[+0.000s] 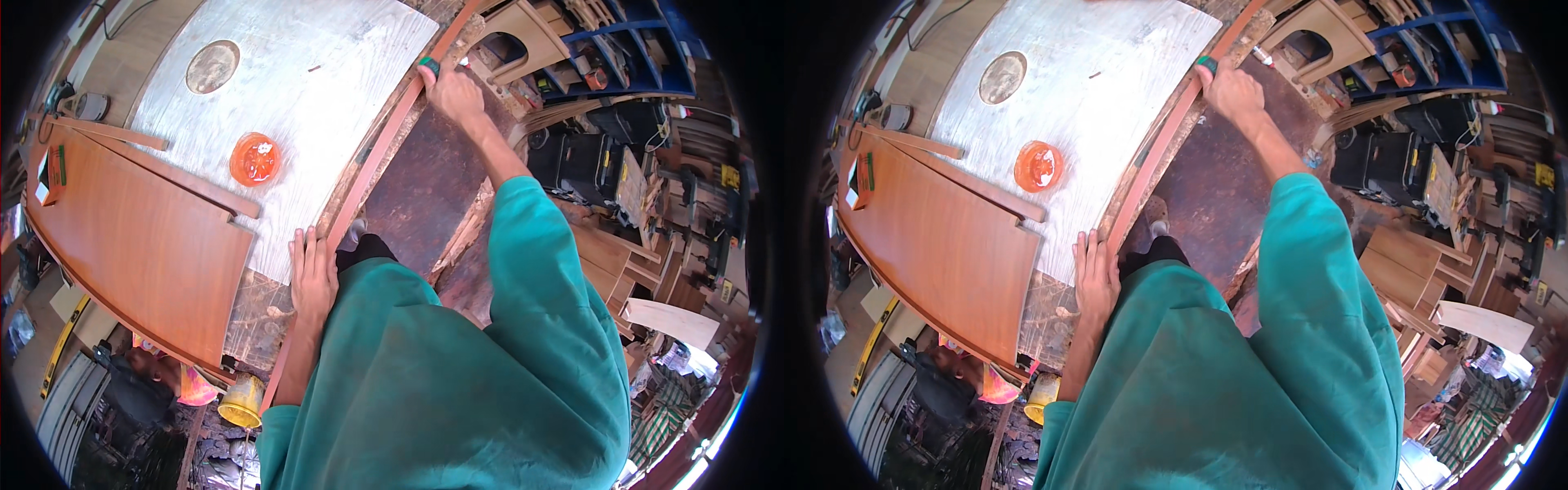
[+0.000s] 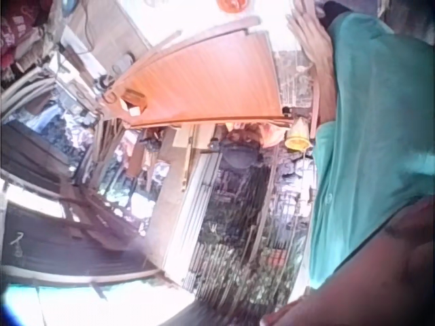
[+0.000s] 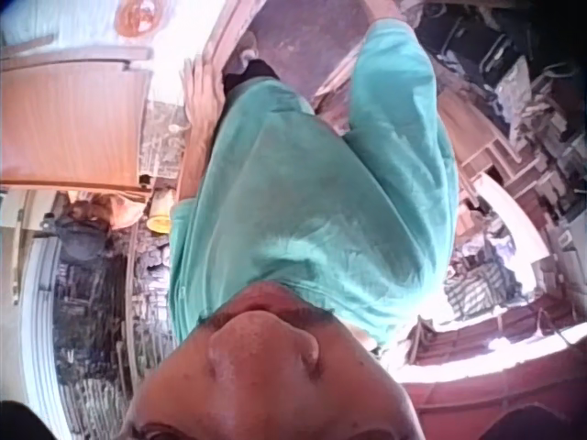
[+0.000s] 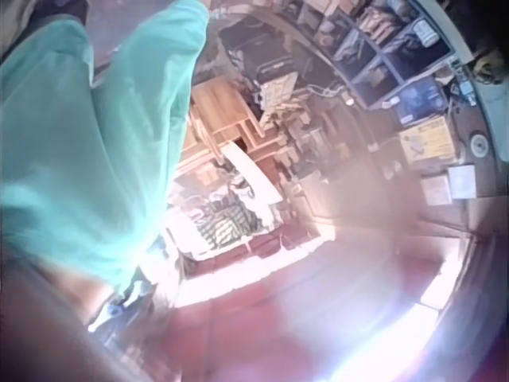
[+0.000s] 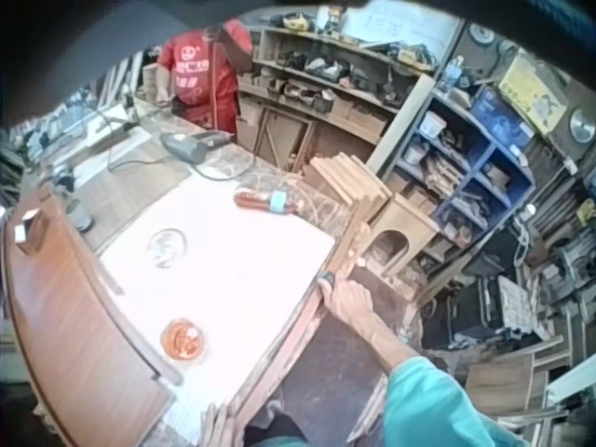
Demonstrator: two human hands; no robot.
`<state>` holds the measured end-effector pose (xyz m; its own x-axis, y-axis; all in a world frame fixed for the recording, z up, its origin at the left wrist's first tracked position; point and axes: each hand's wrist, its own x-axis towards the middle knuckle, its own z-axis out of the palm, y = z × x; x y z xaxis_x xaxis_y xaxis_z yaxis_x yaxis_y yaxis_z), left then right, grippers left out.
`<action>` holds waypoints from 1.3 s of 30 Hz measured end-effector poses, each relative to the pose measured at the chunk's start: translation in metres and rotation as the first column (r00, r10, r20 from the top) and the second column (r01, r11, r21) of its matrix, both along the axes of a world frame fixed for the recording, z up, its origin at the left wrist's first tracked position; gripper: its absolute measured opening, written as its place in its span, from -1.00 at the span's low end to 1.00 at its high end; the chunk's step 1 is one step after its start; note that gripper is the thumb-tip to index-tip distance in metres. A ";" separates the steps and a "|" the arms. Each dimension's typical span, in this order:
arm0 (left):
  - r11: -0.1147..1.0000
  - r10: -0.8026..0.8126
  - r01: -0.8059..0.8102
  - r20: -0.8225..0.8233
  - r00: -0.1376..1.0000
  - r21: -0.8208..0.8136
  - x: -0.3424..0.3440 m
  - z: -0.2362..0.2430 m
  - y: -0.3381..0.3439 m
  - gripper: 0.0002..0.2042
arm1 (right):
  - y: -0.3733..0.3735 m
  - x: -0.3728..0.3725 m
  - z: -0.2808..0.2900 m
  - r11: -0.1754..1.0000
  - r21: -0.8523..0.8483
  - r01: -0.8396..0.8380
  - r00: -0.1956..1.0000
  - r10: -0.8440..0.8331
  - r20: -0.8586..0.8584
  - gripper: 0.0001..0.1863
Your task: The person applies edge banding onto wooden pieces by pressing and smoothing the strips along the edges using the handle of a screwdriver.
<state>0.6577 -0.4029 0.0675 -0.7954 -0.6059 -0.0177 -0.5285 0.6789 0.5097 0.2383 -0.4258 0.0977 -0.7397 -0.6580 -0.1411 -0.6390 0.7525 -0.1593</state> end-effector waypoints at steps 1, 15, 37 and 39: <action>1.000 0.008 -0.008 -0.002 1.000 0.014 0.000 0.000 0.000 -0.64 | -0.002 -0.010 -0.001 1.000 -0.008 -0.004 1.000 0.004 -0.009 -0.28; 1.000 0.001 -0.001 0.099 0.995 -0.005 -0.002 0.001 0.001 -0.57 | -0.029 -0.117 -0.005 0.999 -0.036 -0.015 0.999 0.014 -0.036 -0.31; 0.999 0.026 -0.020 0.143 0.989 -0.043 0.000 -0.002 0.002 -0.70 | -0.079 -0.358 -0.015 0.940 0.340 0.027 0.999 -0.016 -0.035 -0.20; 0.999 0.034 -0.032 0.135 0.990 -0.014 0.002 -0.002 0.002 -0.69 | -0.065 -0.364 -0.010 0.954 0.050 0.297 0.938 -0.301 0.169 -0.18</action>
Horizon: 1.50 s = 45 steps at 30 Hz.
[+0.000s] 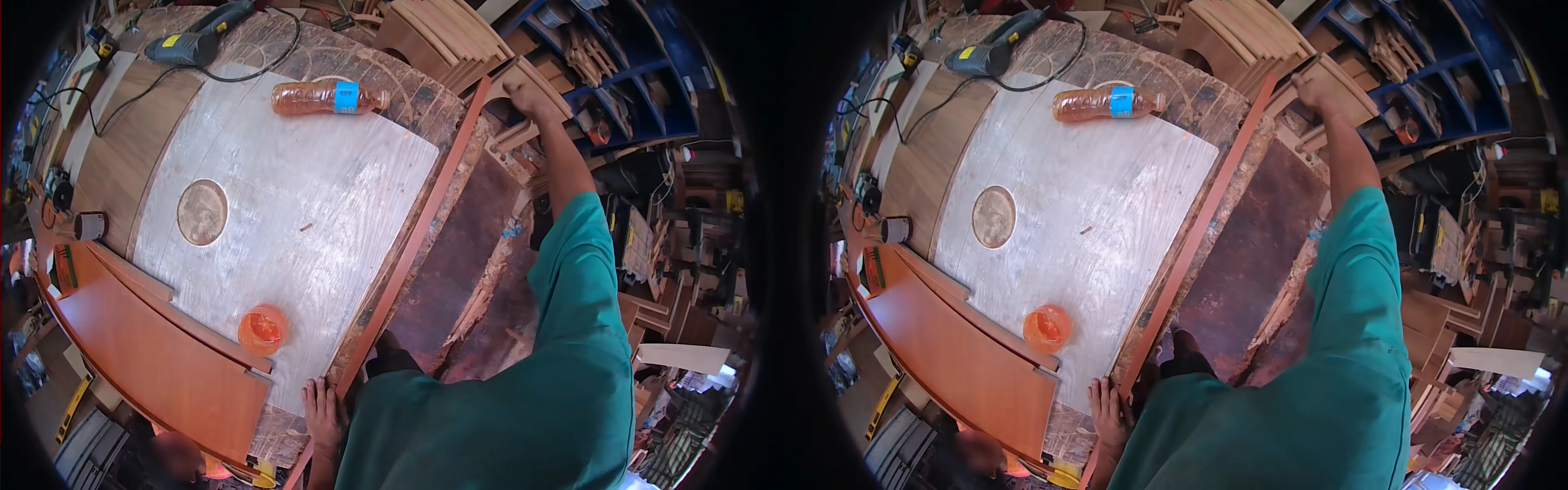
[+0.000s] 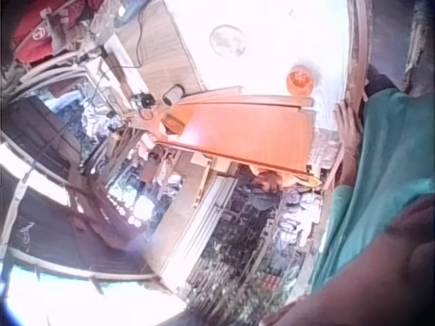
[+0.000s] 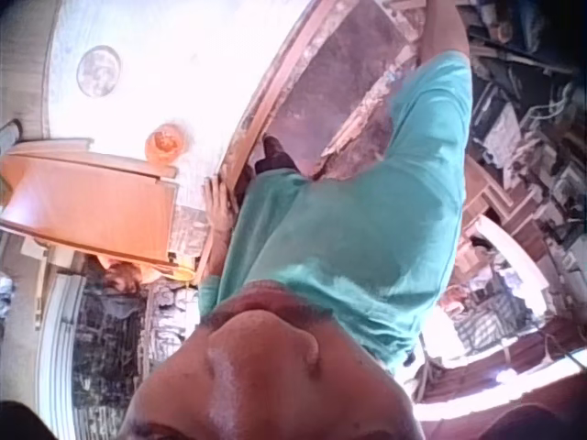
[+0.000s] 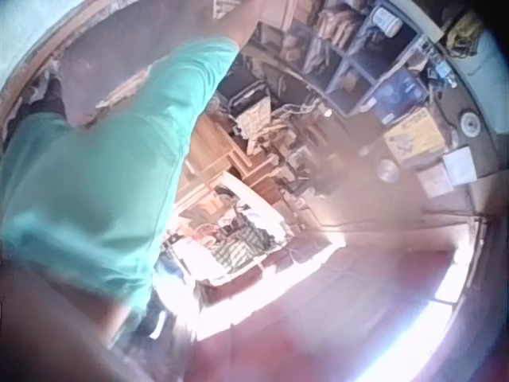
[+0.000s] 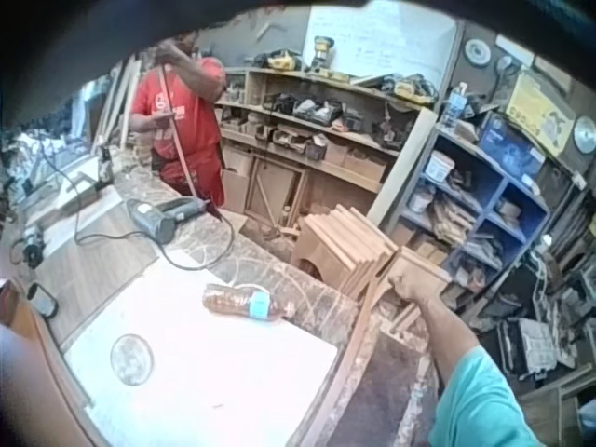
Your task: The person applies edge banding onto wooden pieces by pressing and smoothing the strips along the edges using the handle of a screwdriver.
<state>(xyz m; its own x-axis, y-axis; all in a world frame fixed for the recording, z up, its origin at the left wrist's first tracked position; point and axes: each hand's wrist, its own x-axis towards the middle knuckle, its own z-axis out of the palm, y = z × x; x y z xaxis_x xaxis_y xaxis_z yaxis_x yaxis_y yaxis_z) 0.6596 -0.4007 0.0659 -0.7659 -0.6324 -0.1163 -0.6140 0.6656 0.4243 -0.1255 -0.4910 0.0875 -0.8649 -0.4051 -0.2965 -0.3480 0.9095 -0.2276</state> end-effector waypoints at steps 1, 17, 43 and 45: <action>1.000 -0.002 0.002 -0.003 1.000 0.009 0.001 0.000 0.001 -0.69 | 0.002 -0.005 0.004 0.974 -0.116 0.197 0.977 -0.185 0.102 -0.17; 1.000 0.005 -0.005 -0.055 0.998 0.000 -0.007 0.004 -0.002 -0.67 | -0.007 0.090 -0.003 0.977 -0.071 -0.199 0.961 0.180 -0.211 -0.15; 0.971 -0.131 0.072 -0.257 0.958 -0.227 0.004 -0.015 -0.005 -0.51 | 0.120 0.582 0.034 0.955 -0.243 -0.168 0.975 0.197 0.102 -0.25; 0.966 -0.143 0.074 -0.277 0.950 -0.246 0.004 -0.017 -0.007 -0.48 | 0.130 0.610 0.033 0.959 -0.225 -0.170 0.966 0.207 0.153 -0.25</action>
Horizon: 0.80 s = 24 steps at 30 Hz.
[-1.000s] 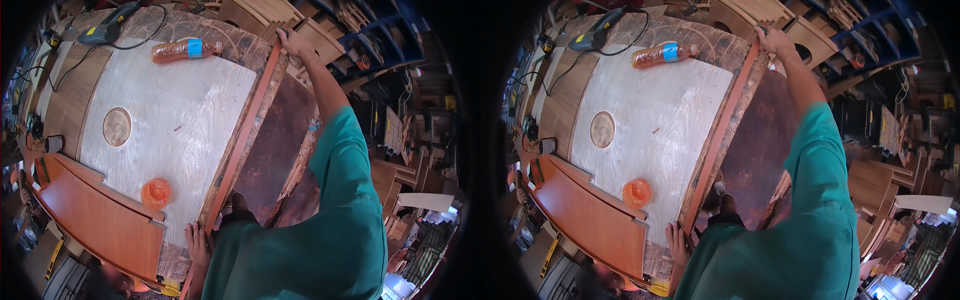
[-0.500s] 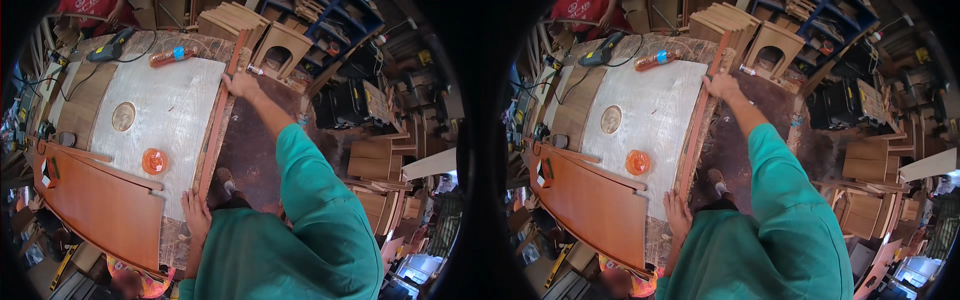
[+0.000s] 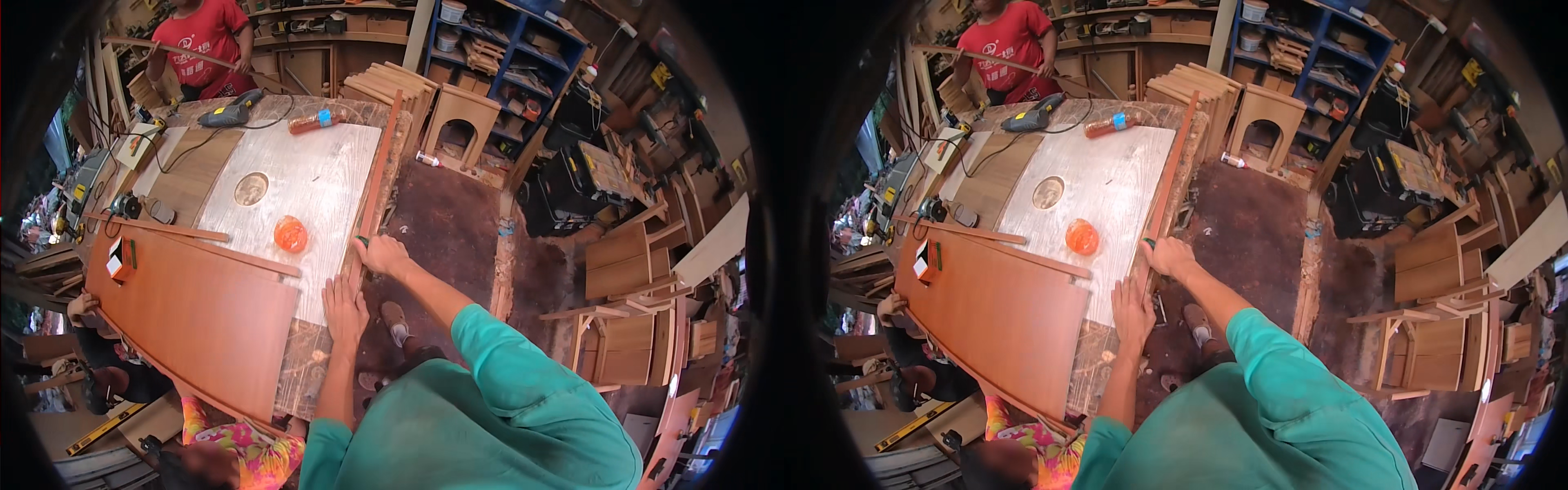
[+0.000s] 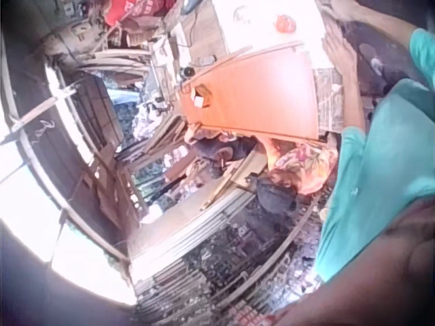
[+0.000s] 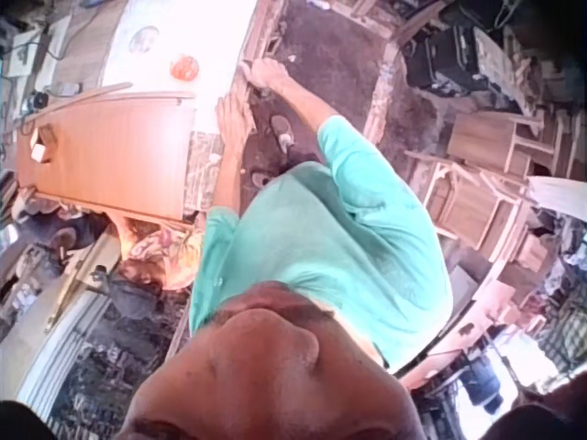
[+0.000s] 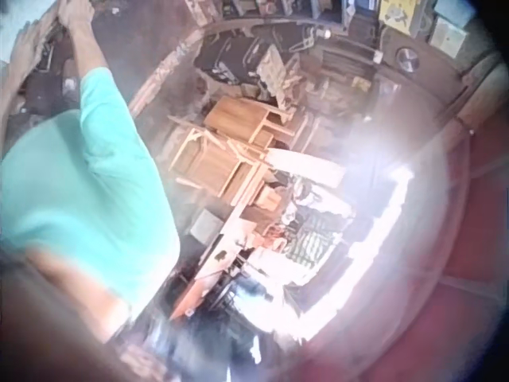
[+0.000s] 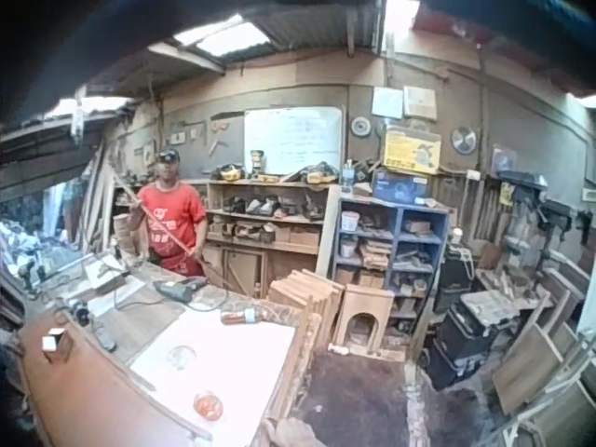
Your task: The person applies edge banding onto wooden pieces by pressing and smoothing the strips along the edges using the handle of a screwdriver.
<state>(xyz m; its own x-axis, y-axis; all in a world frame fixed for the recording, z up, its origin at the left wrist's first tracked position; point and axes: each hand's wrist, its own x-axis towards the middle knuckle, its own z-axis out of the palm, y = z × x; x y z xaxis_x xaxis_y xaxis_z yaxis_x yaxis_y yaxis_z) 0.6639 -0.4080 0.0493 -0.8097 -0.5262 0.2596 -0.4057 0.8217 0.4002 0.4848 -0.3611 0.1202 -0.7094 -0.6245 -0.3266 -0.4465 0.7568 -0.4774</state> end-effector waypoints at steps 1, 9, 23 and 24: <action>1.000 -0.009 0.009 -0.004 1.000 -0.009 0.001 -0.002 0.002 -0.47 | 0.004 0.013 -0.002 1.000 0.005 -0.008 1.000 0.008 -0.002 -0.26; 0.998 0.065 -0.065 0.098 0.993 0.005 0.053 0.002 0.023 -0.47 | 0.015 0.046 -0.006 0.993 -0.069 -0.093 0.993 0.088 -0.078 -0.31; 0.591 0.786 -0.806 -0.193 0.587 -0.044 0.340 0.009 0.216 -0.60 | 0.007 0.031 -0.019 0.964 -0.080 -0.255 0.967 0.251 -0.051 -0.32; 0.524 0.814 -0.849 -0.252 0.523 -0.070 0.353 0.006 0.215 -0.63 | 0.005 0.033 -0.019 0.963 -0.066 -0.260 0.965 0.258 -0.037 -0.30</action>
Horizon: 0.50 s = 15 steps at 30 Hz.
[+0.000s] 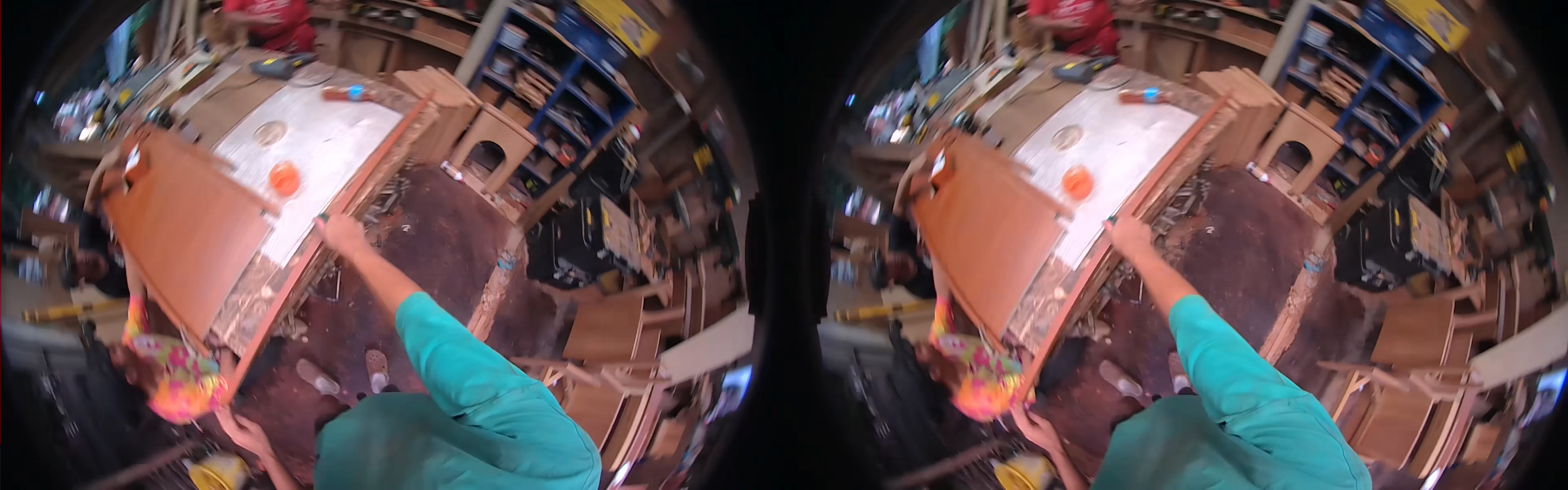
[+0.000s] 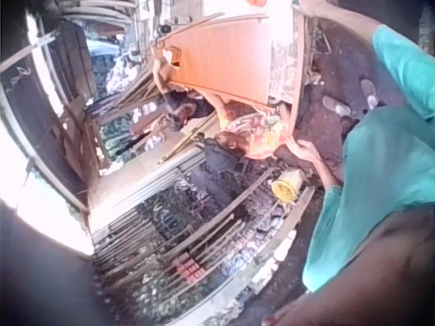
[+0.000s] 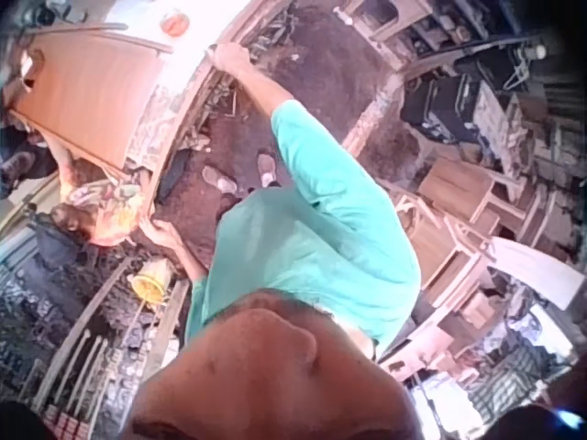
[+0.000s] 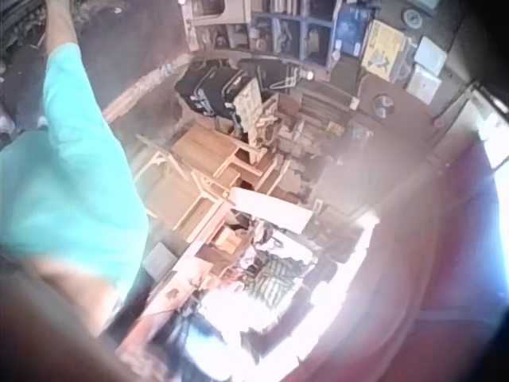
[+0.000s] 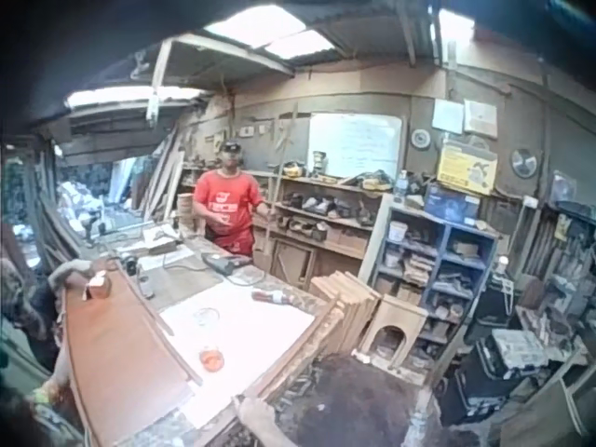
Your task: The person applies edge banding onto wooden pieces by pressing and smoothing the strips along the edges using the handle of a screwdriver.
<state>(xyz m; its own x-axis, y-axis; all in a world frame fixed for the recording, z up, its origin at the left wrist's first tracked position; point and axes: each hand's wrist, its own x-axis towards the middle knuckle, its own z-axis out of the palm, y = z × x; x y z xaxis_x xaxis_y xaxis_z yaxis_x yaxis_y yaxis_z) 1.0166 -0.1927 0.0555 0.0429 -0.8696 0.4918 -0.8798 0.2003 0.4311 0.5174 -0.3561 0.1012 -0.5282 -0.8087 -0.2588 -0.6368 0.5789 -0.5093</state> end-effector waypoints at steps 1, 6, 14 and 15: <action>0.986 0.131 -0.129 -0.013 0.991 0.107 0.014 0.000 0.002 -0.65 | -0.003 0.001 0.001 1.000 -0.005 -0.009 1.000 0.009 0.003 -0.28; 0.929 0.299 -0.271 -0.084 0.950 0.252 0.041 -0.011 0.002 -0.52 | -0.003 0.022 0.002 0.999 0.030 -0.015 0.997 0.017 -0.073 -0.22; 0.903 0.422 0.081 -0.906 0.021 0.423 0.026 -0.031 -0.014 -0.46 | 0.027 0.117 -0.004 0.996 0.036 0.080 0.992 -0.076 -0.102 -0.13; 0.904 0.415 0.111 -0.910 -0.004 0.412 0.027 -0.032 -0.017 -0.55 | 0.031 0.130 -0.004 0.996 0.035 0.083 0.992 -0.080 -0.094 -0.13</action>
<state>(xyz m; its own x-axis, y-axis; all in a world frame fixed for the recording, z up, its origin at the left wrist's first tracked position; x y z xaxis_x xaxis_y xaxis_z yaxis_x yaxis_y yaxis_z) 1.0438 -0.2095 0.0233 0.3916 -0.8178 -0.4218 0.4540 -0.2270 0.8616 0.6471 -0.3251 0.0973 -0.6150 -0.7524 -0.2357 -0.6301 0.6487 -0.4267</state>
